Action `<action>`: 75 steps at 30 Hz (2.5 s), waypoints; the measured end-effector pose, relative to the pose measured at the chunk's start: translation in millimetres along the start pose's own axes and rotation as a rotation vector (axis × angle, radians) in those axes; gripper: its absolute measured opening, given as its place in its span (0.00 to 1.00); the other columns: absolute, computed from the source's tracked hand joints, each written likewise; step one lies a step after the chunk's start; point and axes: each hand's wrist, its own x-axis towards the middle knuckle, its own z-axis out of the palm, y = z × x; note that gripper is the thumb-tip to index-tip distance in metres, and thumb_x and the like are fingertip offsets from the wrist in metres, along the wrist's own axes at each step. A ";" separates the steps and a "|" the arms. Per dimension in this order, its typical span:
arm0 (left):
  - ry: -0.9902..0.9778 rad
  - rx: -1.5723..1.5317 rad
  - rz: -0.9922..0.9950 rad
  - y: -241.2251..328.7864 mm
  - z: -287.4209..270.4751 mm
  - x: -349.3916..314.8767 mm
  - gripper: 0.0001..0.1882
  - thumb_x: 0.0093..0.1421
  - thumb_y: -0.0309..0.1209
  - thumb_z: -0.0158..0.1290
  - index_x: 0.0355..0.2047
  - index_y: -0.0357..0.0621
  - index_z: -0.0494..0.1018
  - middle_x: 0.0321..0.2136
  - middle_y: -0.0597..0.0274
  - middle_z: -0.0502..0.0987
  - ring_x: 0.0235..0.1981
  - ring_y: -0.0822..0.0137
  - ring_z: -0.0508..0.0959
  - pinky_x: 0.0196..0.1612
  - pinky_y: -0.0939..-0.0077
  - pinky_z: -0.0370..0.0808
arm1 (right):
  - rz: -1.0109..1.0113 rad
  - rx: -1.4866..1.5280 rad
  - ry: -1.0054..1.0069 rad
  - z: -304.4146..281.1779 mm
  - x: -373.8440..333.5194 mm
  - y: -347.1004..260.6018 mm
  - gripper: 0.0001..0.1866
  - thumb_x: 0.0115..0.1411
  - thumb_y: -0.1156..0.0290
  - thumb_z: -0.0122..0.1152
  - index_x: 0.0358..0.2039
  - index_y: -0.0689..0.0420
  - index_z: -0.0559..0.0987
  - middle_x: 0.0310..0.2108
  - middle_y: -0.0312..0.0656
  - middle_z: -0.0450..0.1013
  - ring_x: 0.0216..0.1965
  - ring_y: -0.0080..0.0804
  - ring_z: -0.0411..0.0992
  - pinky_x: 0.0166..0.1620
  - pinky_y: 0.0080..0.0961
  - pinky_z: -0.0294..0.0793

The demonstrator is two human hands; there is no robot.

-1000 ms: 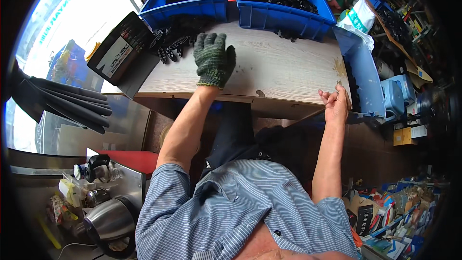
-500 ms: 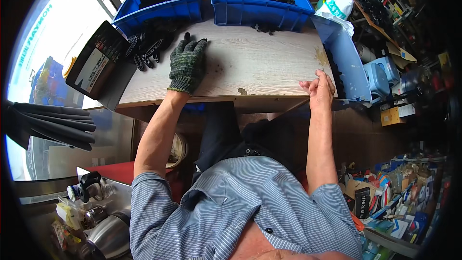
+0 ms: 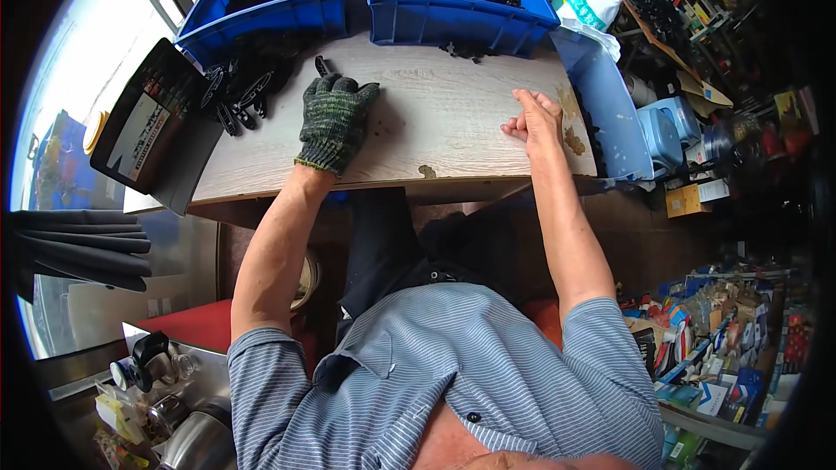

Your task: Assembling small black plastic components by hand at a workbench.

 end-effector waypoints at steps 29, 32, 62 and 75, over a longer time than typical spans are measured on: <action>0.372 -0.350 -0.148 6.6 3.1 -5.9 0.15 0.56 0.26 0.59 0.46 0.43 0.77 0.38 0.51 0.81 0.40 0.48 0.79 0.43 0.55 0.76 | -0.155 -0.796 0.040 79.9 54.1 -13.2 0.15 0.54 0.65 0.69 0.41 0.57 0.84 0.21 0.38 0.75 0.15 0.24 0.70 0.17 0.26 0.75; 0.398 -0.378 -0.137 10.6 -5.7 -7.4 0.13 0.57 0.24 0.59 0.44 0.43 0.79 0.36 0.49 0.81 0.38 0.48 0.80 0.42 0.57 0.77 | -0.145 -0.747 0.028 73.0 57.2 -9.7 0.11 0.52 0.67 0.68 0.34 0.60 0.85 0.19 0.40 0.76 0.15 0.26 0.73 0.18 0.26 0.78; -0.179 -1.265 -0.662 97.9 62.2 67.3 0.15 0.60 0.37 0.56 0.40 0.39 0.81 0.31 0.50 0.83 0.28 0.59 0.84 0.36 0.64 0.79 | -0.187 -0.429 -0.283 40.3 -13.8 10.1 0.09 0.60 0.66 0.65 0.35 0.57 0.80 0.14 0.30 0.67 0.12 0.18 0.63 0.16 0.20 0.66; 0.167 -1.054 -0.255 106.7 70.4 42.2 0.13 0.62 0.30 0.60 0.45 0.36 0.78 0.34 0.58 0.82 0.30 0.71 0.81 0.32 0.77 0.78 | -0.211 -0.081 -0.426 31.5 -12.3 17.5 0.16 0.57 0.64 0.72 0.41 0.60 0.81 0.13 0.29 0.69 0.11 0.16 0.62 0.16 0.18 0.61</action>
